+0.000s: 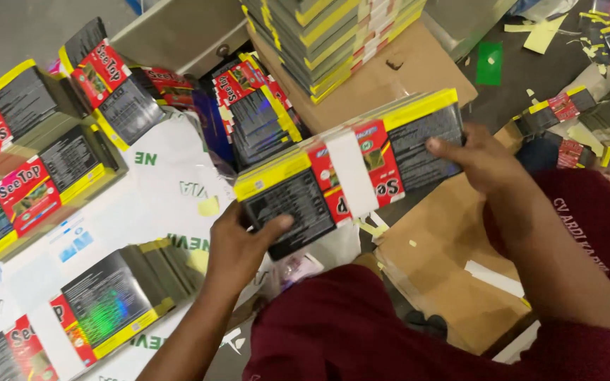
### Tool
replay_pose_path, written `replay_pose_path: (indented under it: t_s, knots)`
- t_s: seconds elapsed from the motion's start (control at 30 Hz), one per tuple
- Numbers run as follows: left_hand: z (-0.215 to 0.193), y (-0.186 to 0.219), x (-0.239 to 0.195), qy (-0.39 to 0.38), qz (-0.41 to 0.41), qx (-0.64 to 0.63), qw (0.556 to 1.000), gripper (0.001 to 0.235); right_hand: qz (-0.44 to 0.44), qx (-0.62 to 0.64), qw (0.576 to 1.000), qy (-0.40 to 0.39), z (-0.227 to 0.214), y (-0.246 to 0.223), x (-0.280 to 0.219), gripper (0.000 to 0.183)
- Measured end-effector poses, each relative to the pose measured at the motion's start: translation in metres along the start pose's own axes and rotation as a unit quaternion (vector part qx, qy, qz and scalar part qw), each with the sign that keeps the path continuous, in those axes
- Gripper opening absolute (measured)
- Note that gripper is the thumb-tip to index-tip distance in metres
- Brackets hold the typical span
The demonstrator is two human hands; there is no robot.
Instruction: Bundling stacks of printed cards together using adhesive paper strips.
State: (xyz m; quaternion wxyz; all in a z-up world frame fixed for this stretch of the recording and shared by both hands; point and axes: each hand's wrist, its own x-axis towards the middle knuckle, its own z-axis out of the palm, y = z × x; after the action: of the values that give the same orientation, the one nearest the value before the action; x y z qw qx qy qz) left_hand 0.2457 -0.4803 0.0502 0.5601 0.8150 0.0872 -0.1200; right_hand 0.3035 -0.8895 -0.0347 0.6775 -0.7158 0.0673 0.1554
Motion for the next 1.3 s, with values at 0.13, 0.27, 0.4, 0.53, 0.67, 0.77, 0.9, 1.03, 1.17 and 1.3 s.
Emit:
replay_pose_path:
  t_s: [0.13,0.27,0.4,0.53,0.67,0.77,0.9,1.03,1.17,1.3]
  knots:
    - [0.079,-0.041,0.090,-0.039,0.050,-0.120,0.991,0.047,0.044,-0.035,0.998,-0.010,-0.097,0.030,0.090,0.048]
    - [0.137,-0.045,0.140,-0.060,-0.007,-0.219,0.974,0.044,0.039,-0.096,0.994,-0.025,-0.141,0.017,0.160,0.047]
    - [0.172,-0.056,0.182,-0.047,-0.108,-0.316,0.942,0.039,0.065,-0.056,0.995,-0.056,-0.164,0.015,0.218,0.045]
    - [0.179,-0.062,0.212,-0.034,-0.139,-0.283,0.948,0.045,0.092,0.009,0.994,-0.054,-0.164,0.015,0.251,0.048]
    - [0.176,-0.061,0.228,-0.018,-0.151,-0.260,0.953,0.049,0.102,-0.063,0.992,-0.045,-0.168,0.016,0.273,0.053]
    - [0.177,-0.062,0.236,-0.026,-0.145,-0.270,0.952,0.050,0.115,-0.022,0.992,-0.046,-0.166,0.010,0.281,0.056]
    - [0.178,-0.063,0.237,-0.001,-0.175,-0.231,0.957,0.052,0.117,-0.045,0.991,-0.038,-0.164,0.008,0.286,0.060]
    - [0.176,-0.061,0.240,-0.007,-0.195,-0.247,0.949,0.050,0.142,-0.104,0.984,-0.034,-0.168,0.004,0.293,0.063]
    - [0.176,-0.059,0.248,-0.028,-0.208,-0.251,0.945,0.050,0.114,-0.194,0.973,-0.053,-0.167,-0.015,0.279,0.067]
    - [0.177,-0.078,0.246,-0.042,-0.179,-0.231,0.955,0.056,0.020,-0.344,0.938,-0.022,-0.146,-0.026,0.266,0.062]
